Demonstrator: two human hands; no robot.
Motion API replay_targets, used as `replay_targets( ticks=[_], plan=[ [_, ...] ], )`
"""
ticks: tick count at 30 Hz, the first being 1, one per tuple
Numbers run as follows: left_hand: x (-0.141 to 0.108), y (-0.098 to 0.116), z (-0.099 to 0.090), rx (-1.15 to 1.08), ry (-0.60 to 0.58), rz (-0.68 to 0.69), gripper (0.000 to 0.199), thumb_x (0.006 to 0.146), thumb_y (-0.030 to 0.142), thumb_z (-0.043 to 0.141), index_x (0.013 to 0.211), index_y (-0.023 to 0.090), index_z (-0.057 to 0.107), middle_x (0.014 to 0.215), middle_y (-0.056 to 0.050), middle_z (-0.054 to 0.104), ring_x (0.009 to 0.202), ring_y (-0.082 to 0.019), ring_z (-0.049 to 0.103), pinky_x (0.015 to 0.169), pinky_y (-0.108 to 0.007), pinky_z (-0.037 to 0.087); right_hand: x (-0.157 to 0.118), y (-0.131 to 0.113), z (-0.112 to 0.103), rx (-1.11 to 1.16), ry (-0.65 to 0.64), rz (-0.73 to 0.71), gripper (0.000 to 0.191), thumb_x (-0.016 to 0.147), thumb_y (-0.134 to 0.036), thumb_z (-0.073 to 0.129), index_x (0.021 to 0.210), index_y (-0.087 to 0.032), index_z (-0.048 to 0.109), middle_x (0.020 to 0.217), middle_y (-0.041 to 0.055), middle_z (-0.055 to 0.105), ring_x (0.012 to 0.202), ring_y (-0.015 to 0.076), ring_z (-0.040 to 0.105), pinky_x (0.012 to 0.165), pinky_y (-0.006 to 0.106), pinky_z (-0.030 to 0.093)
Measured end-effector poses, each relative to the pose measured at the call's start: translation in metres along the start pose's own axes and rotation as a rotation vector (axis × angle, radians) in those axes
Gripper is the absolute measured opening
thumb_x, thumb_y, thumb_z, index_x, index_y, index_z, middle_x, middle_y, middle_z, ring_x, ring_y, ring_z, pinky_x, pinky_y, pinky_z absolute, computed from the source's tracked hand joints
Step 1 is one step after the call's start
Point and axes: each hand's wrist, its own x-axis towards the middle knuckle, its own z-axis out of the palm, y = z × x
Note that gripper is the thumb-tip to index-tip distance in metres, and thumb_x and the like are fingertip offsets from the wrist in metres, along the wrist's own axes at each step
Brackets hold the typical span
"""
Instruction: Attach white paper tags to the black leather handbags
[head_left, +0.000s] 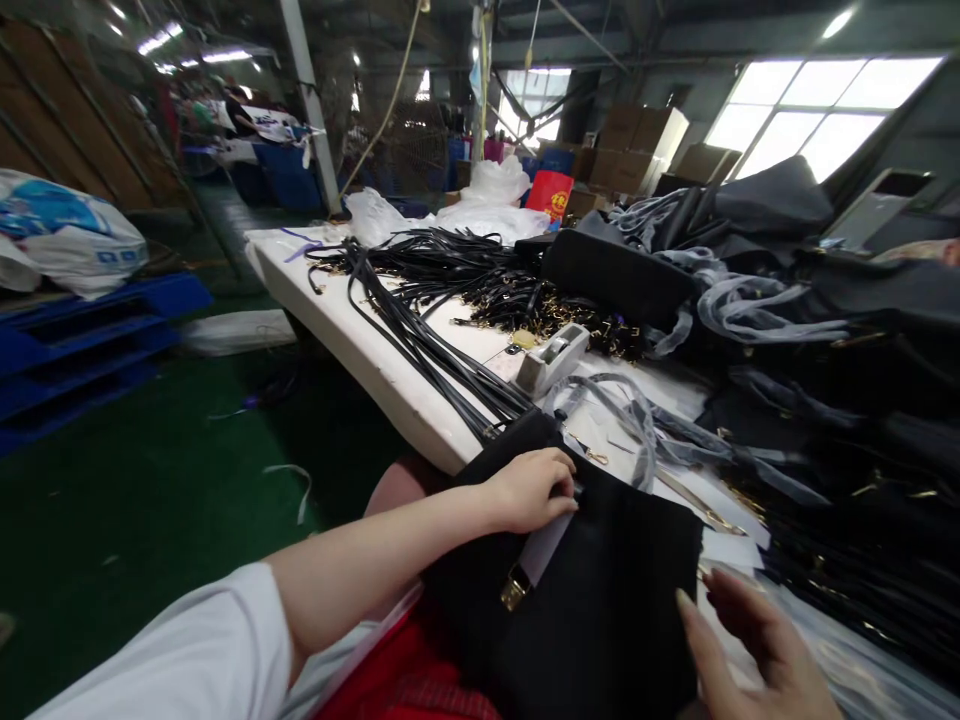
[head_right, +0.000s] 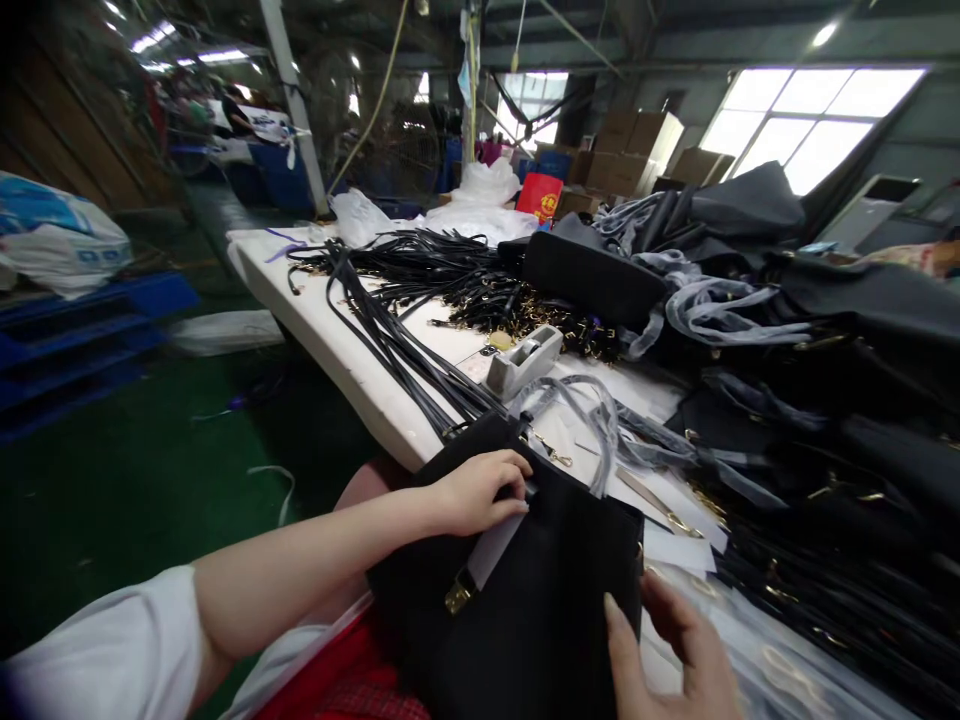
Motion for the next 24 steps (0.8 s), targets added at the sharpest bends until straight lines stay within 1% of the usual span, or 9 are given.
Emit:
replay_targets(
  ticks=[4,7,10,13,15,17,20,22,24],
  plan=[
    [0.003,0.0,0.009,-0.057,0.108,-0.029,0.005,0.082,0.015,0.065,0.08,0.018,0.061,0.117,-0.007,0.063,0.108,-0.021,0.059,0.097,-0.036,0.046,0.0,0.0,0.022,-0.021,-0.104,-0.082,0.082,0.07,-0.072,0.061,0.127,-0.014,0.051,0.126,0.0181,0.057,0.117,0.0368,0.055,0.099,0.053,0.044],
    [0.007,0.004,0.012,0.026,0.046,0.048,0.009,0.084,0.01,0.057,0.084,0.019,0.058,0.108,-0.005,0.065,0.102,-0.02,0.06,0.093,-0.035,0.047,-0.002,0.001,0.032,-0.045,-0.097,-0.12,0.074,0.077,-0.068,0.055,0.126,-0.012,0.05,0.129,0.0198,0.055,0.125,0.0371,0.047,0.106,0.054,0.036],
    [0.01,0.005,0.01,0.116,0.013,0.034,0.009,0.087,0.011,0.053,0.086,0.019,0.058,0.091,-0.003,0.064,0.089,-0.019,0.059,0.083,-0.032,0.048,-0.002,0.005,0.034,-0.027,-0.073,-0.139,0.067,0.081,-0.063,0.054,0.125,-0.014,0.049,0.131,0.0186,0.053,0.128,0.0357,0.045,0.108,0.053,0.034],
    [0.01,0.004,0.004,0.138,0.006,0.01,0.008,0.089,0.015,0.052,0.083,0.019,0.057,0.085,-0.002,0.063,0.082,-0.018,0.059,0.078,-0.031,0.048,-0.001,0.015,0.035,-0.006,-0.053,-0.1,0.07,0.079,-0.063,0.059,0.129,-0.015,0.046,0.135,0.0183,0.051,0.129,0.0359,0.045,0.109,0.053,0.034],
    [0.006,0.002,0.0,0.158,0.015,0.025,0.005,0.088,0.019,0.055,0.085,0.019,0.058,0.087,-0.003,0.064,0.084,-0.019,0.06,0.08,-0.033,0.049,-0.001,0.022,0.037,0.01,-0.08,-0.034,0.075,0.078,-0.064,0.06,0.132,-0.015,0.044,0.136,0.0187,0.051,0.129,0.0363,0.045,0.107,0.052,0.036],
    [0.0,-0.001,-0.006,0.195,0.101,0.048,0.009,0.087,0.023,0.059,0.095,0.02,0.059,0.101,-0.005,0.065,0.098,-0.022,0.06,0.091,-0.037,0.049,-0.001,0.027,0.039,0.022,-0.093,0.03,0.077,0.079,-0.067,0.056,0.135,-0.015,0.042,0.138,0.0188,0.05,0.13,0.0358,0.045,0.107,0.051,0.037],
    [-0.011,-0.013,-0.021,0.271,0.348,0.016,0.031,0.087,0.028,0.06,0.117,0.019,0.055,0.129,-0.01,0.056,0.122,-0.025,0.05,0.108,-0.043,0.039,-0.001,0.027,0.041,0.036,-0.081,0.093,0.082,0.08,-0.072,0.049,0.138,-0.014,0.039,0.14,0.0187,0.049,0.132,0.0349,0.045,0.109,0.05,0.035],
    [-0.016,-0.026,-0.034,0.284,0.482,-0.074,0.039,0.087,0.036,0.058,0.122,0.017,0.052,0.134,-0.012,0.053,0.127,-0.027,0.046,0.112,-0.046,0.035,0.0,0.024,0.038,0.059,-0.096,0.119,0.086,0.078,-0.074,0.05,0.137,-0.013,0.041,0.14,0.0194,0.049,0.132,0.0356,0.045,0.109,0.05,0.035],
    [-0.019,-0.044,-0.046,0.179,0.509,-0.223,0.043,0.088,0.045,0.053,0.119,0.016,0.054,0.127,-0.014,0.057,0.122,-0.029,0.049,0.109,-0.048,0.037,0.004,0.021,0.035,0.103,-0.116,0.153,0.088,0.073,-0.074,0.056,0.135,-0.013,0.044,0.137,0.0191,0.053,0.129,0.0363,0.048,0.108,0.05,0.037]
  ],
)
